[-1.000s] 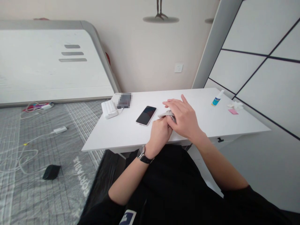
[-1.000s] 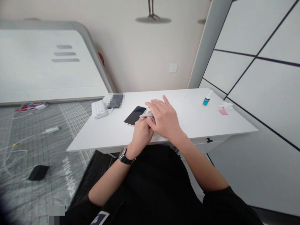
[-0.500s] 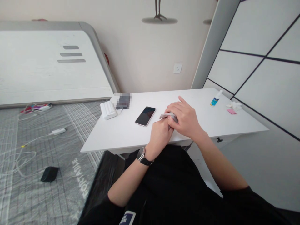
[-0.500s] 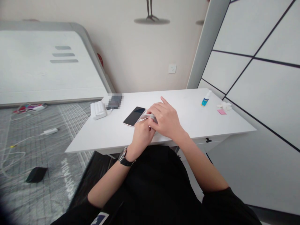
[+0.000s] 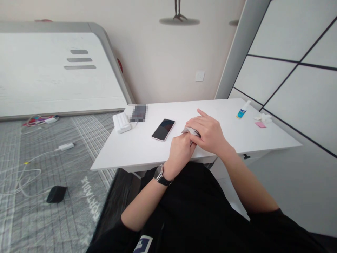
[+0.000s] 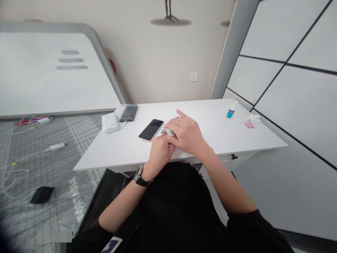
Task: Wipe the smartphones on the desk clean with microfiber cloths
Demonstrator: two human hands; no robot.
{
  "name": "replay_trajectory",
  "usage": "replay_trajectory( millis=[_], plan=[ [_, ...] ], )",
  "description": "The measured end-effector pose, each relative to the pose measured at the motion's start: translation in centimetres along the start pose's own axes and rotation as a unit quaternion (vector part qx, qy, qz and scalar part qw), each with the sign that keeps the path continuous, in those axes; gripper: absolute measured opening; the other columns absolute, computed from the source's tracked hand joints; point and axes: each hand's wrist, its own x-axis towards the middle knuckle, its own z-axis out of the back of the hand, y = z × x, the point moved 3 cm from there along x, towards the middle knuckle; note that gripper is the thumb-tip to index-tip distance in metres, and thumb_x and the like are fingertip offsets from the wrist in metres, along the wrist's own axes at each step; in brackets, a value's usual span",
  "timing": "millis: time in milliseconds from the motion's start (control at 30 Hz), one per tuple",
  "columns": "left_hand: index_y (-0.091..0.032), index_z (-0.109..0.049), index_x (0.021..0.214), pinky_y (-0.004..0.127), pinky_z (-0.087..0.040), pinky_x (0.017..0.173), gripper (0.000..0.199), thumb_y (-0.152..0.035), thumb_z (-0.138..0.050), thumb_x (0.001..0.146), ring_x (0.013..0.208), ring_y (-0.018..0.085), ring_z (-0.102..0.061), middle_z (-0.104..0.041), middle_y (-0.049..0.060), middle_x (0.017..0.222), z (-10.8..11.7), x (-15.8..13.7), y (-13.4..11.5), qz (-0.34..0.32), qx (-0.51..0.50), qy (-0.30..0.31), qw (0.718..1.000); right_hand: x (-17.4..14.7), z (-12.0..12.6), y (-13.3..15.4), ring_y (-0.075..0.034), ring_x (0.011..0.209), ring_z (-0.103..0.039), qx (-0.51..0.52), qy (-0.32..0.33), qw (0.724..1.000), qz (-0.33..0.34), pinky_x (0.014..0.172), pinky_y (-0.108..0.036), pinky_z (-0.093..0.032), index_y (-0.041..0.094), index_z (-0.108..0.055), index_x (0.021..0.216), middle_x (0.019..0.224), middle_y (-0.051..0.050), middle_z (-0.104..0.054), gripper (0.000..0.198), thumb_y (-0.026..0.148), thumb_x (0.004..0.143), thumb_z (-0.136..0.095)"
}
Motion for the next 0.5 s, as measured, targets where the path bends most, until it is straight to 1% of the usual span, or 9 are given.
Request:
replay_trajectory(
  millis=[33,100,167,200,267,333,367,433,500],
  plan=[
    [-0.017,-0.067,0.085,0.029,-0.043,0.061,0.014,-0.021,-0.058,0.095,0.07,0.023,-0.069,-0.072,0.007,0.078,0.1,0.1,0.1,0.004,0.001,0.0,1.0,0.0,0.0,-0.1,-0.023,0.097,-0.069,-0.004,-0.001,1.0,-0.018,0.121,-0.049,-0.036,0.022,-0.069,0.102,0.1,-0.004,-0.076,0.018,0.024,0.091,-0.054],
    [-0.016,-0.067,0.087,0.029,-0.043,0.061,0.014,-0.022,-0.058,0.096,0.069,0.023,-0.069,-0.072,0.007,0.077,0.2,0.3,0.3,0.017,0.004,-0.003,1.0,0.1,0.0,-0.6,-0.025,0.102,-0.069,-0.01,-0.001,0.998,-0.07,0.113,-0.048,-0.045,0.021,-0.068,0.109,0.105,-0.006,-0.075,0.022,0.031,0.091,-0.059],
    [-0.016,-0.068,0.089,0.029,-0.043,0.061,0.014,-0.023,-0.058,0.097,0.067,0.022,-0.069,-0.072,0.007,0.075,0.2,0.4,0.5,0.023,0.004,-0.005,1.0,0.2,0.0,-0.9,-0.026,0.101,-0.069,-0.006,-0.005,0.995,-0.097,0.105,-0.046,-0.051,0.021,-0.068,0.108,0.105,-0.006,-0.075,0.024,0.037,0.091,-0.062],
    [-0.016,-0.068,0.089,0.029,-0.044,0.062,0.014,-0.023,-0.058,0.096,0.068,0.023,-0.069,-0.072,0.007,0.075,0.2,0.4,0.5,0.022,0.003,-0.003,1.0,0.3,-0.1,-0.9,-0.025,0.099,-0.069,0.001,-0.003,0.996,-0.087,0.106,-0.046,-0.05,0.021,-0.068,0.105,0.103,-0.006,-0.076,0.022,0.037,0.091,-0.061],
    [-0.016,-0.069,0.088,0.029,-0.043,0.061,0.013,-0.021,-0.059,0.095,0.069,0.023,-0.07,-0.072,0.007,0.075,0.1,0.3,0.3,0.014,0.005,0.004,1.0,0.5,-0.3,-0.5,-0.023,0.092,-0.07,0.01,0.006,0.999,-0.033,0.115,-0.048,-0.043,0.022,-0.069,0.099,0.098,-0.003,-0.076,0.016,0.028,0.091,-0.056],
    [-0.016,-0.069,0.085,0.03,-0.043,0.06,0.013,-0.019,-0.059,0.094,0.069,0.024,-0.07,-0.072,0.008,0.076,0.0,0.3,0.2,0.009,0.01,0.011,1.0,0.6,-0.4,0.0,-0.021,0.089,-0.07,0.008,0.011,1.0,0.014,0.122,-0.047,-0.036,0.023,-0.069,0.097,0.094,-0.001,-0.076,0.02,0.019,0.089,-0.051],
    [-0.016,-0.069,0.084,0.03,-0.042,0.06,0.013,-0.018,-0.059,0.093,0.07,0.024,-0.07,-0.072,0.008,0.076,0.0,0.3,0.2,0.011,0.011,0.011,1.0,0.6,-0.5,0.1,-0.02,0.089,-0.07,0.004,0.011,1.0,0.019,0.122,-0.047,-0.034,0.023,-0.069,0.099,0.094,-0.001,-0.076,0.023,0.017,0.089,-0.049],
    [-0.016,-0.069,0.085,0.03,-0.043,0.061,0.014,-0.019,-0.059,0.094,0.07,0.024,-0.07,-0.073,0.009,0.077,0.0,0.4,0.4,0.018,0.006,0.004,1.0,0.6,-0.5,-0.1,-0.022,0.094,-0.069,-0.008,-0.004,1.0,-0.008,0.121,-0.048,-0.035,0.022,-0.068,0.106,0.098,-0.003,-0.076,0.022,0.021,0.092,-0.051],
    [-0.015,-0.069,0.087,0.03,-0.043,0.062,0.015,-0.021,-0.059,0.095,0.069,0.023,-0.069,-0.073,0.008,0.076,0.0,0.5,0.6,0.03,-0.001,-0.004,1.0,0.5,-0.5,-0.7,-0.025,0.098,-0.068,-0.018,-0.026,0.998,-0.055,0.116,-0.049,-0.042,0.021,-0.067,0.111,0.102,-0.006,-0.075,0.023,0.032,0.094,-0.057]
  ],
)
